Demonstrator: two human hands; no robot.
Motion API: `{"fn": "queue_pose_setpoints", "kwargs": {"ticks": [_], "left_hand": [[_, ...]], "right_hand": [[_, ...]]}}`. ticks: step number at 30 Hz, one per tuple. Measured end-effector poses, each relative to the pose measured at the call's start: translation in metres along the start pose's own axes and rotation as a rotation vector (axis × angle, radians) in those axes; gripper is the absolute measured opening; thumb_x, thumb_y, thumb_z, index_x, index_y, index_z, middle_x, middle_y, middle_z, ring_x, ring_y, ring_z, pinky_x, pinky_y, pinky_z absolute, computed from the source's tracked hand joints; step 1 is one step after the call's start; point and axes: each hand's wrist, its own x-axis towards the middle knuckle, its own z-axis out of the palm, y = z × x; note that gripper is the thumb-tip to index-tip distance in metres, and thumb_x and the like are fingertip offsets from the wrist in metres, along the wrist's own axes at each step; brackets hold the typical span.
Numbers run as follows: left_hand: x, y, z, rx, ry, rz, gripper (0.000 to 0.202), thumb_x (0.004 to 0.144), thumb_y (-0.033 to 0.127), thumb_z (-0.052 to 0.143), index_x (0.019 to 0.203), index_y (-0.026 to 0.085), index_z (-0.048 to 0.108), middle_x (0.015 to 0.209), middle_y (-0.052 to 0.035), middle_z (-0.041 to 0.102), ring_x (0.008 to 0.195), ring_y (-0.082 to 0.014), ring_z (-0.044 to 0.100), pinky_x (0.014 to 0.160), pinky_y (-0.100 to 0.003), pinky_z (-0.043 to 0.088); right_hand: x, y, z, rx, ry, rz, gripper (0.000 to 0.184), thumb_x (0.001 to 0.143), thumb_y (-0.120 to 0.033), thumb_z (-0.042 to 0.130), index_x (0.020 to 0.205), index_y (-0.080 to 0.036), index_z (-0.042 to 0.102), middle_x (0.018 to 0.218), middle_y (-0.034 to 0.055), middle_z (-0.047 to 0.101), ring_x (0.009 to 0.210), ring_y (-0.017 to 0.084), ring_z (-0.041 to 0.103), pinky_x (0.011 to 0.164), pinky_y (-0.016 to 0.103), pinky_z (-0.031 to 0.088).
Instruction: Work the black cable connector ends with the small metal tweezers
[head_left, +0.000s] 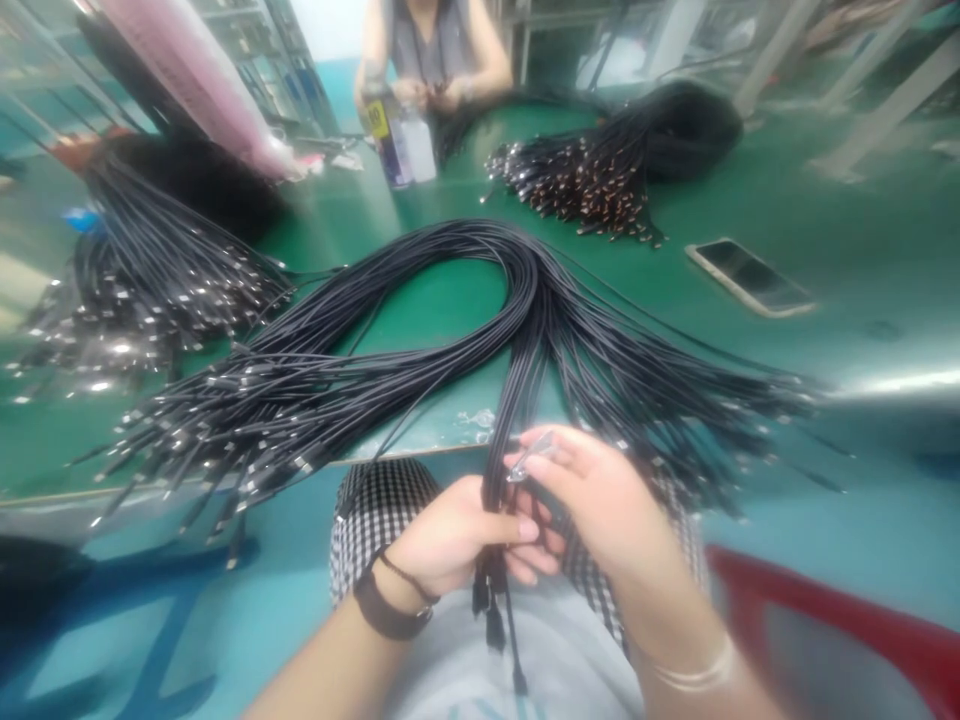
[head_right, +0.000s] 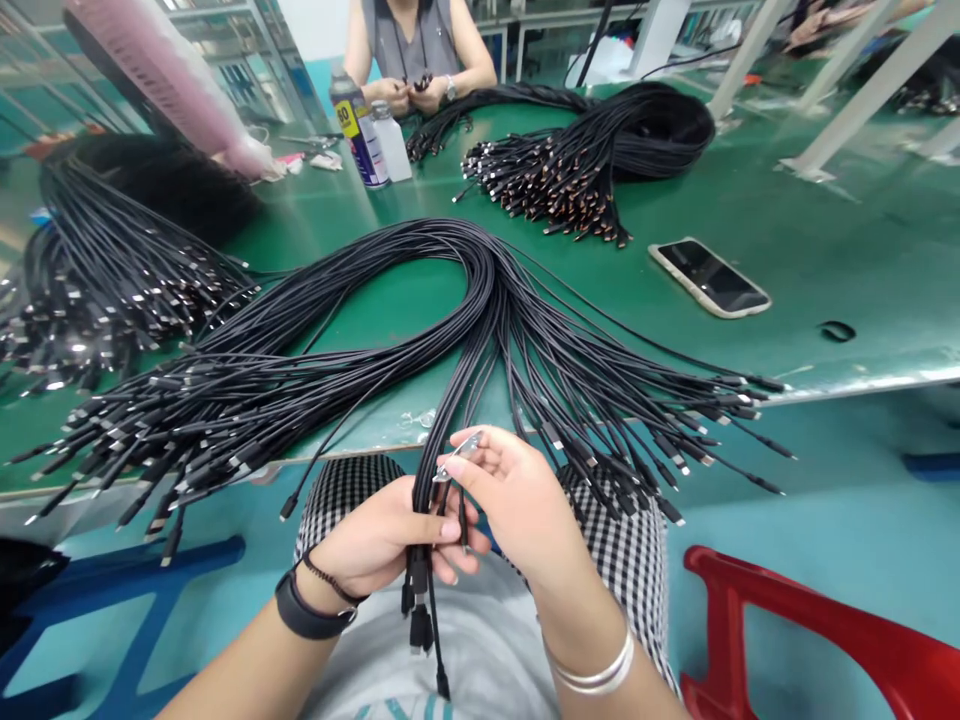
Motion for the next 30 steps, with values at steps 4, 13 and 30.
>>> {"fn": "queue_pose_setpoints", "kwargs": {"ticks": [4,13,30], "left_hand": [[0.000,-0.002,0.001,-0.103,-0.040,-0.046,0.021,0.074,0.023,0.077,0.087,0.007,0.072,0.077,-0.0132,0.076,0.062,-0.0181,0.073,0.051,-0.018,0.057],[-0.006,-0.002,0.019,0.067,0.219,0.221,0.022,0.082,0.028,0.071,0.093,0.009,0.069,0.089,-0.0158,0.076,0.073,-0.0219,0.075,0.053,-0.020,0.056],[-0.002,0.004,0.024,0.007,0.239,0.221,0.019,0.071,0.023,0.081,0.075,0.012,0.065,0.066,-0.0057,0.075,0.051,-0.0128,0.068,0.045,-0.015,0.052]], "right_hand": [[-0.001,0.000,0.005,0.009,0.044,-0.043,0.020,0.084,-0.033,0.068,0.098,-0.020,0.063,0.080,0.0028,0.073,0.064,0.015,0.067,0.058,0.025,0.053],[-0.019,0.001,-0.005,0.128,0.155,-0.080,0.019,0.081,-0.028,0.073,0.097,-0.021,0.064,0.092,0.0035,0.074,0.080,0.017,0.071,0.066,0.024,0.057],[-0.019,0.022,0.002,0.475,0.203,-0.105,0.015,0.084,-0.030,0.071,0.094,-0.022,0.063,0.085,0.0003,0.071,0.080,0.019,0.072,0.073,0.031,0.061]]}}
